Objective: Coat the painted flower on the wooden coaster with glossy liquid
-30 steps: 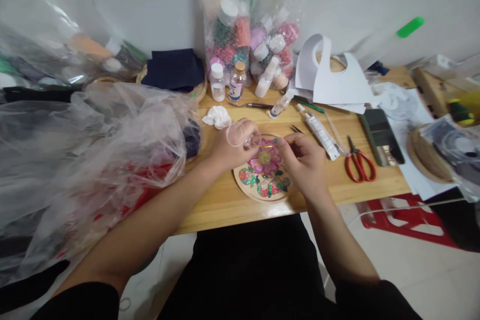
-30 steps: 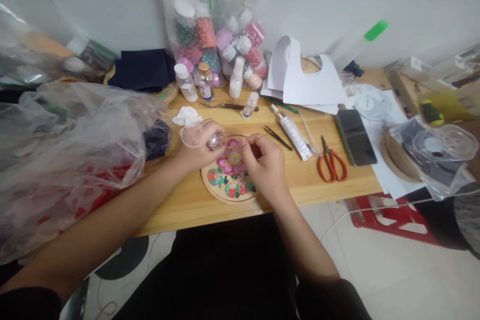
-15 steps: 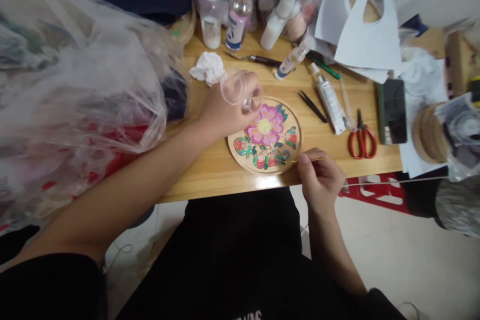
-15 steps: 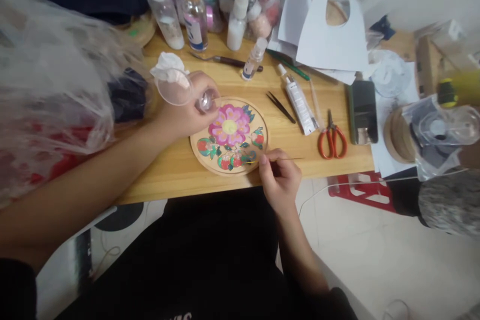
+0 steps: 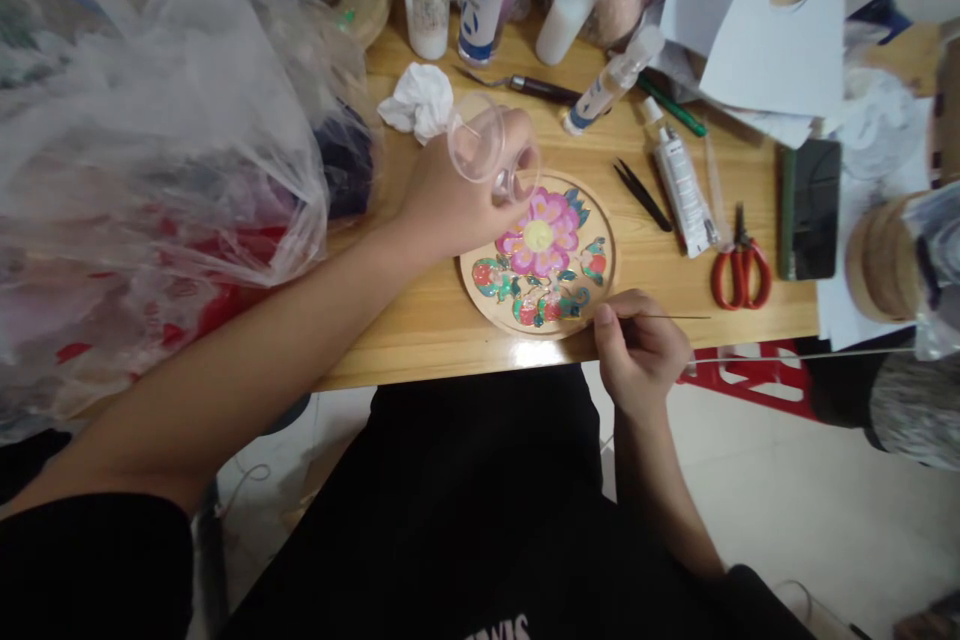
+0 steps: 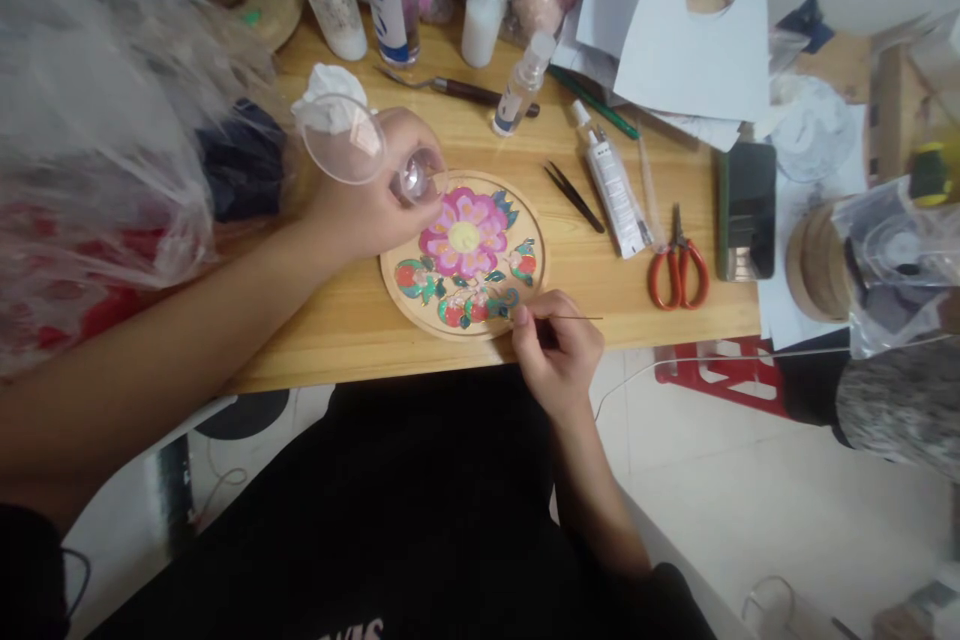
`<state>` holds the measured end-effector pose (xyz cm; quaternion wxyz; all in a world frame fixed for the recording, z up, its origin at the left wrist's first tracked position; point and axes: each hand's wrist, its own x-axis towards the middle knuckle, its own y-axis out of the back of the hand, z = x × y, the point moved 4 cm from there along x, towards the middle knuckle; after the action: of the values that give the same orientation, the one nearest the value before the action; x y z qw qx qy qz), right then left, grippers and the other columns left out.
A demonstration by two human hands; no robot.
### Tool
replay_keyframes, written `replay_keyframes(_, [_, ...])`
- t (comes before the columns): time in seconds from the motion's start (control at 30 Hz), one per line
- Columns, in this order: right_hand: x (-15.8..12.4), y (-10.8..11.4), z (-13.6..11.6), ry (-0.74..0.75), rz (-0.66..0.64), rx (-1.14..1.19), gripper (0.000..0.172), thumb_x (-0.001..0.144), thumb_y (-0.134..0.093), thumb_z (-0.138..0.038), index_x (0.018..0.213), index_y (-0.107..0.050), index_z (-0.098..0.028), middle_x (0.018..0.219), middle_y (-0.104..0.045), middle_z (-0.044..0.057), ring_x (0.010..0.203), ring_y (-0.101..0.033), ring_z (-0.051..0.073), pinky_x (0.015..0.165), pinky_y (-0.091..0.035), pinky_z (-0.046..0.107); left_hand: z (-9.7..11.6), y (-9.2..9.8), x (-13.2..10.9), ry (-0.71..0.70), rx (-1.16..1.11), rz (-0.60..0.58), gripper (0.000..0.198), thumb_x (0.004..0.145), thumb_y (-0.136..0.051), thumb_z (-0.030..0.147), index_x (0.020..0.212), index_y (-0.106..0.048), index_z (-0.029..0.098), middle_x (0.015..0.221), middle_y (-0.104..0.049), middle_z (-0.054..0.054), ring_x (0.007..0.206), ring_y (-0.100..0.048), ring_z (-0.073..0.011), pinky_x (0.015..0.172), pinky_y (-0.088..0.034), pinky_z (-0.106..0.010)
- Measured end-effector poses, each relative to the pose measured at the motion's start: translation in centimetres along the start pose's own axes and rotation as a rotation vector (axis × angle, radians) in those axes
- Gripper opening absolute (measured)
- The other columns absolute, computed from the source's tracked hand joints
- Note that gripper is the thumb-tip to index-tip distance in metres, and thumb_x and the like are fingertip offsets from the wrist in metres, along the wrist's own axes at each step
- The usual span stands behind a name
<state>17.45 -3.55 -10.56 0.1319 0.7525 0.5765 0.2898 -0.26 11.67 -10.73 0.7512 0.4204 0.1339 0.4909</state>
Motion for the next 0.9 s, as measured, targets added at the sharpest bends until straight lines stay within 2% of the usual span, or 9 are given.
replay_keyframes(0.43, [0.0, 0.0, -0.3, 0.033, 0.01, 0.021, 0.018, 0.086, -0.061, -0.013, 0.069, -0.056, -0.02, 0.061, -0.053, -0.004, 0.055, -0.046, 0.008, 0.05, -0.034, 0.024, 0.2, 0.1, 0.0, 0.035, -0.028, -0.024, 0.012, 0.078, -0.061, 0.02, 0.09, -0.057, 0.022, 0.094, -0.06, -0.004, 0.096, -0.059, -0.0207, 0.084, -0.045, -0.034])
replay_keyframes(0.6, [0.4, 0.3, -0.2, -0.045, 0.11, 0.084, 0.019, 0.088, -0.062, -0.022, 0.07, -0.058, -0.02, 0.061, -0.053, -0.004, 0.053, -0.047, 0.009, 0.048, -0.035, 0.024, 0.2, 0.1, 0.0, 0.03, -0.011, -0.025, 0.011, 0.079, -0.06, 0.021, 0.09, -0.057, 0.021, 0.092, -0.061, -0.004, 0.09, -0.059, -0.0192, 0.08, -0.046, -0.033])
replay_keyframes(0.73, [2.5, 0.2, -1.3, -0.054, 0.229, 0.063, 0.02, 0.089, -0.062, -0.029, 0.071, -0.058, -0.021, 0.062, -0.054, -0.003, 0.048, -0.043, 0.008, 0.045, -0.033, 0.024, 0.2, 0.1, -0.1, 0.009, -0.011, -0.007, 0.011, 0.079, -0.061, 0.021, 0.089, -0.056, 0.02, 0.091, -0.061, -0.004, 0.093, -0.06, -0.0199, 0.081, -0.046, -0.034])
replay_keyframes(0.83, [5.0, -0.4, -3.1, 0.061, 0.217, -0.013, 0.02, 0.09, -0.061, -0.027, 0.071, -0.058, -0.021, 0.062, -0.056, -0.002, 0.051, -0.046, 0.009, 0.047, -0.034, 0.026, 0.3, 0.3, -0.2, -0.023, -0.001, 0.01, 0.012, 0.077, -0.06, 0.021, 0.088, -0.057, 0.019, 0.09, -0.063, -0.003, 0.088, -0.06, -0.0181, 0.076, -0.045, -0.031])
replay_keyframes(0.9, [6.7, -1.2, -4.4, 0.149, 0.152, -0.092, 0.019, 0.09, -0.06, -0.025, 0.072, -0.058, -0.021, 0.062, -0.056, -0.002, 0.052, -0.048, 0.009, 0.049, -0.036, 0.026, 0.5, 0.3, -0.3, -0.074, -0.023, 0.01, 0.009, 0.076, -0.06, 0.02, 0.085, -0.058, 0.019, 0.086, -0.063, -0.002, 0.081, -0.059, -0.0156, 0.072, -0.045, -0.028])
